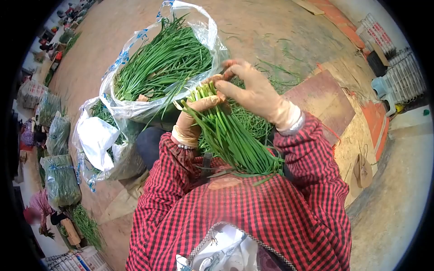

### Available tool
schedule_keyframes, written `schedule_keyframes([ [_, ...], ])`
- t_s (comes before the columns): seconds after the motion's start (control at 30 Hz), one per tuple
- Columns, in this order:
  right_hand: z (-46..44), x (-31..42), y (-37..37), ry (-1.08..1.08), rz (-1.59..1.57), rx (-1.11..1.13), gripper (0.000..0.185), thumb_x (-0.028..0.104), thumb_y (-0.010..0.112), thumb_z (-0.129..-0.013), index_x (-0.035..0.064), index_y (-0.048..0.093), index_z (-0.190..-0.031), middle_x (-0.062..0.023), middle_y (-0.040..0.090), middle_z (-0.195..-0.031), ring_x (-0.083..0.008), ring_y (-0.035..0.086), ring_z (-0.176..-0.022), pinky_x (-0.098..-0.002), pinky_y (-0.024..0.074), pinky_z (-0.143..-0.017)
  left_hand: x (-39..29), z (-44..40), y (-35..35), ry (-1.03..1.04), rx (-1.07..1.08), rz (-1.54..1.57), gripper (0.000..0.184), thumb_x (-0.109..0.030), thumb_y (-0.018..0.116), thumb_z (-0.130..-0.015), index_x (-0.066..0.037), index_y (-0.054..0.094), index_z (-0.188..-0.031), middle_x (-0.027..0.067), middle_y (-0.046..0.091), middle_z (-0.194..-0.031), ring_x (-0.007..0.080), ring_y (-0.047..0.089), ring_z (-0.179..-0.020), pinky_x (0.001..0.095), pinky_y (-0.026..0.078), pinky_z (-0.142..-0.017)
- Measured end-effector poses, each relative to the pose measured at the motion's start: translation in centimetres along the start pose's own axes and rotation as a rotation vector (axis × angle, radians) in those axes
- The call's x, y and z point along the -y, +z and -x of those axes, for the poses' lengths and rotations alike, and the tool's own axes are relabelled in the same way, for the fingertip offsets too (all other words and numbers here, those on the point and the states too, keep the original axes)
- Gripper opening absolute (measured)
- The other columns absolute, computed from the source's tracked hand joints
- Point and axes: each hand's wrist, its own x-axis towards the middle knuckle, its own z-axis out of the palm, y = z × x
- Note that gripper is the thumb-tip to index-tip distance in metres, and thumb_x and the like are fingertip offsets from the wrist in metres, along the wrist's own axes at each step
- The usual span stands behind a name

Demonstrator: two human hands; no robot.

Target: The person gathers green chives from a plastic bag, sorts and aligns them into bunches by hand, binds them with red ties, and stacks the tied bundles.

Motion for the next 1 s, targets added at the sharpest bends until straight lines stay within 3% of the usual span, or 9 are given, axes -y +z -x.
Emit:
schedule_keyframes([
  [0.13, -2.5, 1.2, 0.5, 0.033, 0.086, -0.125, 0.040, 0.035, 0.068, -0.087, -0.0009, 0.064, -0.105, -0.0184, 0.060, -0.117, -0.0305, 0.056, -0.110, -0.0376, 0.0436, -0.095, 0.2, -0.3, 0.0, -0.033, -0.076, -0.140, 0.030, -0.007, 0.071, -0.080, -0.003, 0.060, -0.108, 0.0033, 0.064, -0.087, 0.0140, 0.062, -0.078, 0.0280, 0.051, -0.070],
  [0.23, -3.3, 2.0, 1.6, 0.067, 0.004, 0.199, 0.031, 0.024, 0.069, -0.088, 0.0017, 0.068, -0.109, -0.0129, 0.057, -0.124, -0.0232, 0.055, -0.114, -0.0342, 0.0417, -0.101, 0.5, -0.1, 0.4, 0.006, -0.159, -0.242, 0.024, -0.006, 0.070, -0.079, -0.004, 0.063, -0.102, -0.0008, 0.062, -0.093, 0.0124, 0.060, -0.084, 0.0280, 0.051, -0.073],
  [0.27, -3.6, 1.6, 2.0, 0.044, 0.010, 0.283, 0.029, 0.022, 0.070, -0.087, 0.0015, 0.069, -0.107, -0.0122, 0.060, -0.120, -0.0227, 0.057, -0.112, -0.0338, 0.0429, -0.100, 0.6, -0.3, 0.2, 0.108, -0.074, -0.314, 0.040, -0.018, 0.078, -0.080, -0.005, 0.058, -0.112, 0.0014, 0.061, -0.101, 0.0133, 0.063, -0.088, 0.0266, 0.053, -0.072],
  [0.53, -2.3, -0.2, 3.5, 0.199, -0.496, 0.099, 0.023, 0.019, 0.067, -0.091, 0.0054, 0.073, -0.109, -0.0100, 0.062, -0.120, -0.0216, 0.059, -0.108, -0.0333, 0.0457, -0.096, 0.3, -0.3, -0.2, -0.031, -0.052, -0.126, 0.046, -0.010, 0.073, -0.078, -0.007, 0.055, -0.120, -0.0021, 0.058, -0.105, 0.0110, 0.058, -0.093, 0.0249, 0.048, -0.077],
  [0.67, -1.7, -0.4, 3.5, 0.017, -0.119, -0.081, 0.022, 0.019, 0.065, -0.093, 0.0049, 0.073, -0.108, -0.0114, 0.060, -0.124, -0.0176, 0.057, -0.111, -0.0314, 0.0463, -0.094, 0.7, -0.4, -1.0, -0.042, -0.045, -0.121, 0.046, -0.012, 0.074, -0.079, -0.007, 0.055, -0.121, -0.0023, 0.059, -0.100, 0.0105, 0.058, -0.091, 0.0257, 0.048, -0.076],
  [0.73, -1.6, 0.1, 3.2, 0.023, -0.107, -0.129, 0.021, 0.019, 0.063, -0.095, 0.0043, 0.072, -0.106, -0.0092, 0.065, -0.115, -0.0156, 0.059, -0.106, -0.0305, 0.0466, -0.092, 0.8, -0.3, -1.5, -0.031, -0.005, -0.110, 0.045, -0.011, 0.068, -0.085, -0.004, 0.053, -0.127, 0.0059, 0.065, -0.105, 0.0175, 0.065, -0.092, 0.0312, 0.056, -0.079],
  [0.83, -0.9, 0.0, 2.7, 0.261, -0.458, -0.301, 0.021, 0.020, 0.060, -0.098, 0.0033, 0.072, -0.102, -0.0056, 0.070, -0.102, -0.0151, 0.063, -0.092, -0.0274, 0.0491, -0.084, 1.3, 0.0, -2.2, 0.004, -0.002, 0.133, 0.060, -0.032, 0.060, -0.097, -0.004, 0.038, -0.145, 0.0112, 0.066, -0.112, 0.0196, 0.068, -0.093, 0.0337, 0.058, -0.082],
  [0.93, -0.1, 0.2, 2.3, 0.287, -0.768, -0.266, 0.025, 0.022, 0.054, -0.101, 0.0024, 0.064, -0.112, -0.0042, 0.070, -0.092, -0.0107, 0.064, -0.081, -0.0217, 0.0505, -0.074, 1.5, -0.1, -2.5, -0.048, -0.077, 0.189, 0.059, -0.037, 0.064, -0.094, -0.007, 0.042, -0.140, 0.0100, 0.064, -0.111, 0.0172, 0.065, -0.095, 0.0309, 0.056, -0.080],
  [1.0, 0.4, 1.1, 2.4, 0.346, -0.782, -0.191, 0.028, 0.022, 0.054, -0.102, 0.0008, 0.059, -0.119, -0.0058, 0.069, -0.098, -0.0107, 0.062, -0.093, -0.0223, 0.0484, -0.084, 2.3, -0.5, -3.5, -0.034, -0.046, 0.237, 0.052, -0.039, 0.060, -0.096, -0.007, 0.048, -0.135, 0.0103, 0.065, -0.110, 0.0171, 0.065, -0.095, 0.0311, 0.056, -0.080],
])
